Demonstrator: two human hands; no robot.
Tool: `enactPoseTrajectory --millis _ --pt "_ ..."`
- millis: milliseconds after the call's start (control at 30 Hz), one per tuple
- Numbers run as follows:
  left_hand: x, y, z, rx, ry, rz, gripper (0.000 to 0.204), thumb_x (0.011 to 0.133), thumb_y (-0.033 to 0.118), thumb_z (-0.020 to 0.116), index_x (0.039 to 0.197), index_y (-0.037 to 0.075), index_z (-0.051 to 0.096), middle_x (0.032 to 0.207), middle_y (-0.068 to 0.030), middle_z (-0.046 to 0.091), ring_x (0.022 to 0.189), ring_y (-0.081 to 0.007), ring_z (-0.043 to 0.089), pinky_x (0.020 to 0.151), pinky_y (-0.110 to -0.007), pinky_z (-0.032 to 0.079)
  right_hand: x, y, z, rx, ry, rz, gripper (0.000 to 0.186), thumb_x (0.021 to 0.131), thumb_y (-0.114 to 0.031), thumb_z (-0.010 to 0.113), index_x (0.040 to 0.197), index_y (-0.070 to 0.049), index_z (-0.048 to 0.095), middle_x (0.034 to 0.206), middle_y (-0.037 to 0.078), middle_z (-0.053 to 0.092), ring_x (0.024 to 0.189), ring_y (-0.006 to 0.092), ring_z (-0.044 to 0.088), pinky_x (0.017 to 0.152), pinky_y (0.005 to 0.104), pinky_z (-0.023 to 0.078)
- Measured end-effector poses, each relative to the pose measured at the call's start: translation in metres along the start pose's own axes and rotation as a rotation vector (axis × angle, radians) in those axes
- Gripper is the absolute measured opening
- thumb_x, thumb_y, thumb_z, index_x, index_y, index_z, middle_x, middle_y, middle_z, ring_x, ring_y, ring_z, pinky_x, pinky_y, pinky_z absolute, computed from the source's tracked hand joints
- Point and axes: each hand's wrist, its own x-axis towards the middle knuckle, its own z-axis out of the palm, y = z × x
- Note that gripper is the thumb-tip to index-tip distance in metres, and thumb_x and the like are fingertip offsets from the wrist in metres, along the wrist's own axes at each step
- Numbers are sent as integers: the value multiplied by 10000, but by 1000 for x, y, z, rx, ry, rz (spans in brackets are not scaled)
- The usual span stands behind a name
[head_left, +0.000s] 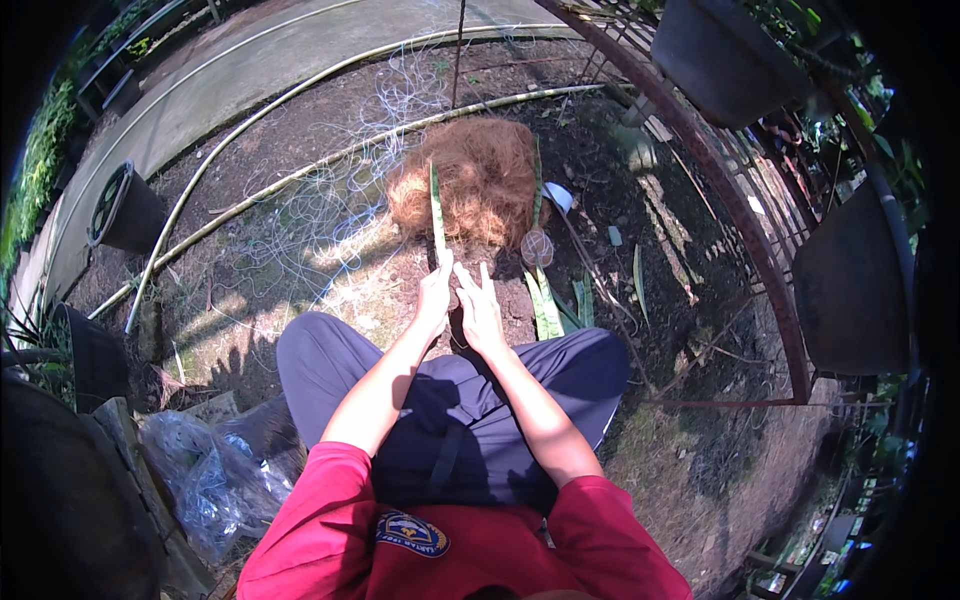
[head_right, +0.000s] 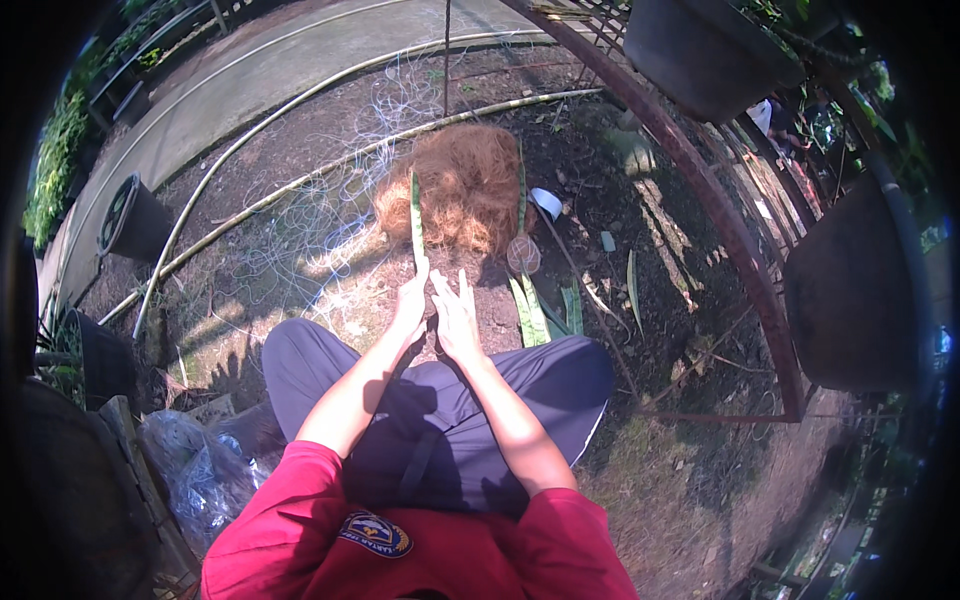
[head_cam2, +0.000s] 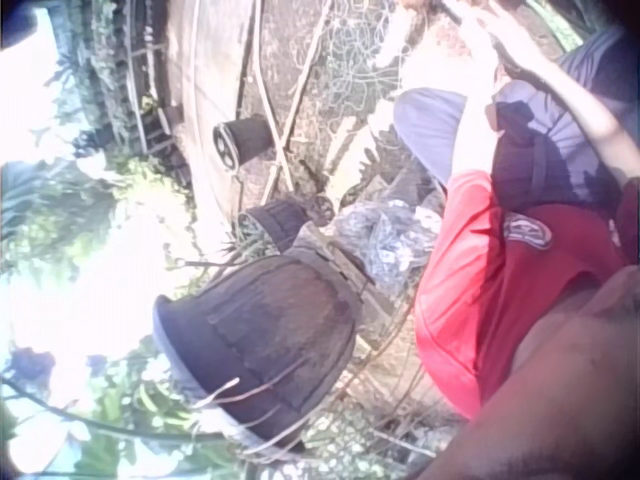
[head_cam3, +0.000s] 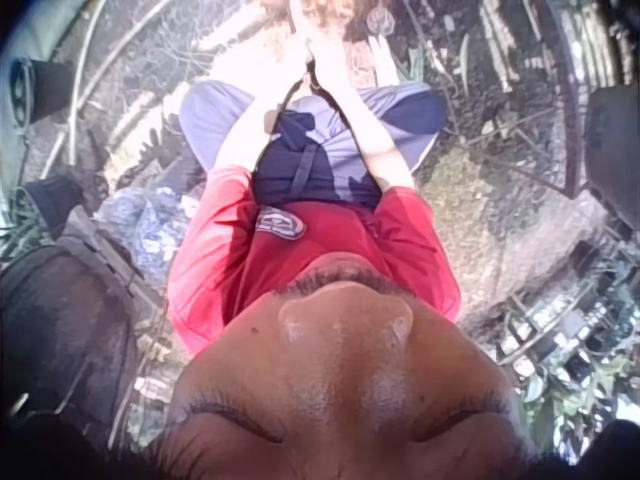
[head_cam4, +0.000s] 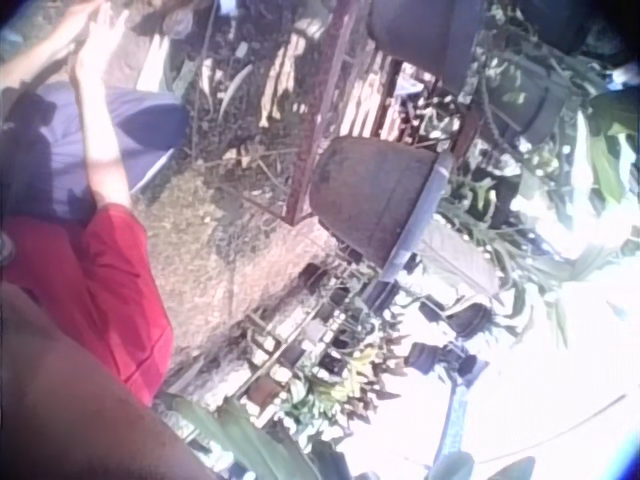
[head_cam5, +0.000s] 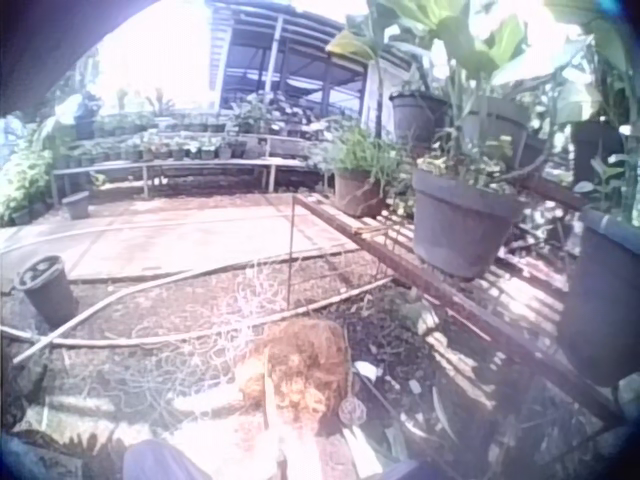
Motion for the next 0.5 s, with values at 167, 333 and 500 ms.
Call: enactPoseTrajectory --millis 167,333,500 --pt "3 -7 -7 -2 -118 4 237 979 246 576 1022 41 686 937 -21 662 903 -107 585 830 -245 446 6 0 -17 131 -19 110 251 902 -213 631 1108 -100 720 1121 102 699 1323 348 442 1133 442 303" --pt "-6 -6 3 20 -102 43 192 977 205 557 1035 52 656 940 -23 657 899 -111 589 817 -254 464 0 4 -11 128 123 106 227 888 -219 651 1077 -122 732 1114 100 701 1288 374 474 1087 453 361" --pt "-17 12 14 6 21 -94 236 970 297 585 1014 75 651 904 -22 636 908 -117 582 832 -275 456 -4 3 2 -147 87 -29 303 929 -180 580 1217 -139 660 1234 109 645 1366 390 369 1115 552 273"
